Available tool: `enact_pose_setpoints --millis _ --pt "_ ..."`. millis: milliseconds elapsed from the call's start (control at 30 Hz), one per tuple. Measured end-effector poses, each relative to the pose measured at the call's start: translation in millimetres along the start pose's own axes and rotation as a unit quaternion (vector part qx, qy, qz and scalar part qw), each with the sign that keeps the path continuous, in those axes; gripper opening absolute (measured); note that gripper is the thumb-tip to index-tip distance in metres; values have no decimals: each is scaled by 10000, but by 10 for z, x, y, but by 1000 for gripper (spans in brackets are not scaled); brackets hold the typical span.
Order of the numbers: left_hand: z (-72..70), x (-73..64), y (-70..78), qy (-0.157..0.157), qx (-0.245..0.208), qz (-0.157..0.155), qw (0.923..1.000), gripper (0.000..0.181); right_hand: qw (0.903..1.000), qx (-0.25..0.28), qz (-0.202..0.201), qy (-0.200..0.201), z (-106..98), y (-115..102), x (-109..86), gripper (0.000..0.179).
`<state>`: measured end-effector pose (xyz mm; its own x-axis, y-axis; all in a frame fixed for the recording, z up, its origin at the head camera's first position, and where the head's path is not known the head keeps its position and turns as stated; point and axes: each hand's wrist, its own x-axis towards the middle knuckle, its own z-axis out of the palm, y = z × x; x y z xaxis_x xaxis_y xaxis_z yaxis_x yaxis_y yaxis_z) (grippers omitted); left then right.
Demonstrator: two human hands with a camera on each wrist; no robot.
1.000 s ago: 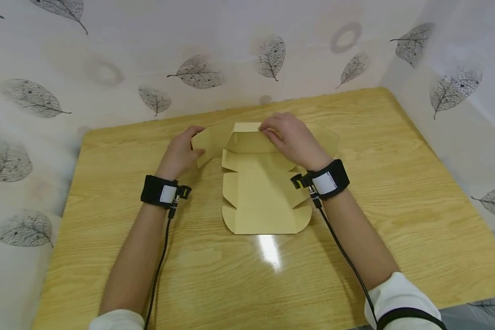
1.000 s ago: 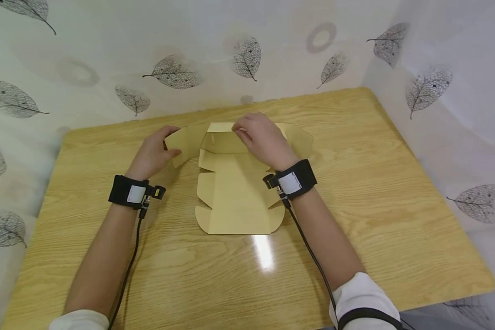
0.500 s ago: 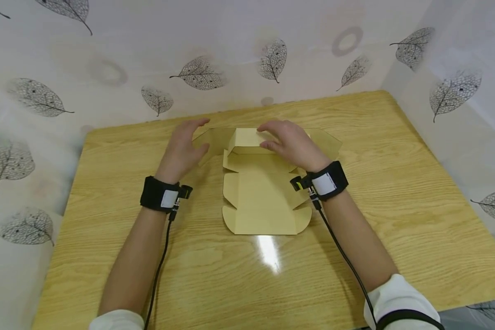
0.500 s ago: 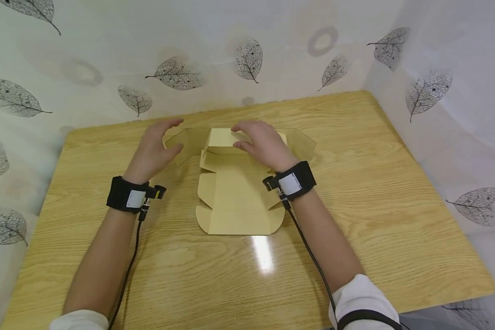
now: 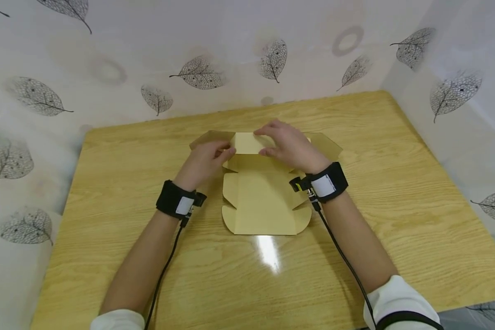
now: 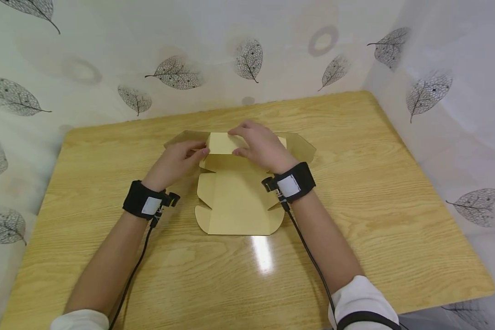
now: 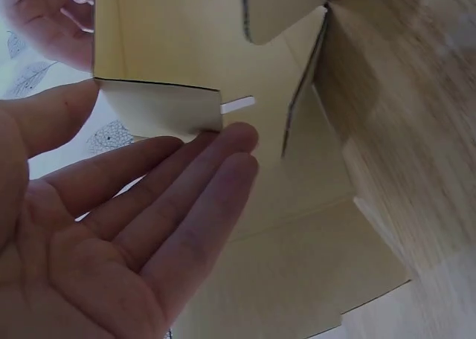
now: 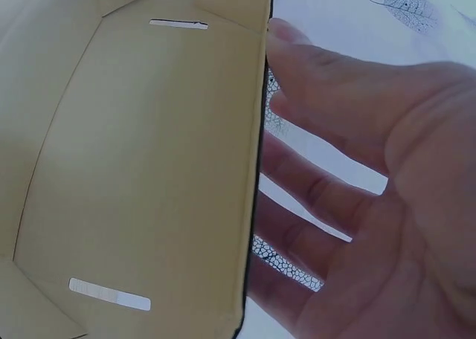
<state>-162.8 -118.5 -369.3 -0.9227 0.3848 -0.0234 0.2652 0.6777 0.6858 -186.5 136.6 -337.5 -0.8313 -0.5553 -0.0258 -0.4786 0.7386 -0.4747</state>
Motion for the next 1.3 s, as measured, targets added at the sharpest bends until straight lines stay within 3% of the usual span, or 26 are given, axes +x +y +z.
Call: enact_pose_setpoints --millis 100,267,400,567,700,800,900,1000,1100,1300 --pt "10 8 -21 -72 -280 38 9996 36 9999 -13 -90 42 3 -6 -7 51" --pt "40 23 -50 -457 -833 106 9954 39 9997 -8 -233 54 9 -2 -25 45" --pt "60 23 -77 -572 -1010 -132 9932 48 9997 16 -222 59 31 10 -33 45" --pt "29 11 -105 -311 -834 -421 9951 55 9997 -1 -154 196 51 25 -12 46" --pt "16 29 -135 -35 -660 -580 9961 47 9993 -56 -135 350 45 34 15 45" --pt "29 52 -147 23 -823 -658 9944 42 9990 -62 -175 405 50 49 22 47" --pt "44 72 -144 0 -1542 -827 9846 40 9981 -101 -291 526 71 49 24 46" --pt "62 103 -138 -73 -2478 -997 9636 46 9966 -154 -428 689 88 44 36 44" --pt "72 134 -130 -164 -2998 -979 9488 47 9957 -202 -504 749 80 36 50 41" --pt "78 110 -117 -347 -3263 -977 9396 46 9963 -237 -550 621 108 59 59 40"
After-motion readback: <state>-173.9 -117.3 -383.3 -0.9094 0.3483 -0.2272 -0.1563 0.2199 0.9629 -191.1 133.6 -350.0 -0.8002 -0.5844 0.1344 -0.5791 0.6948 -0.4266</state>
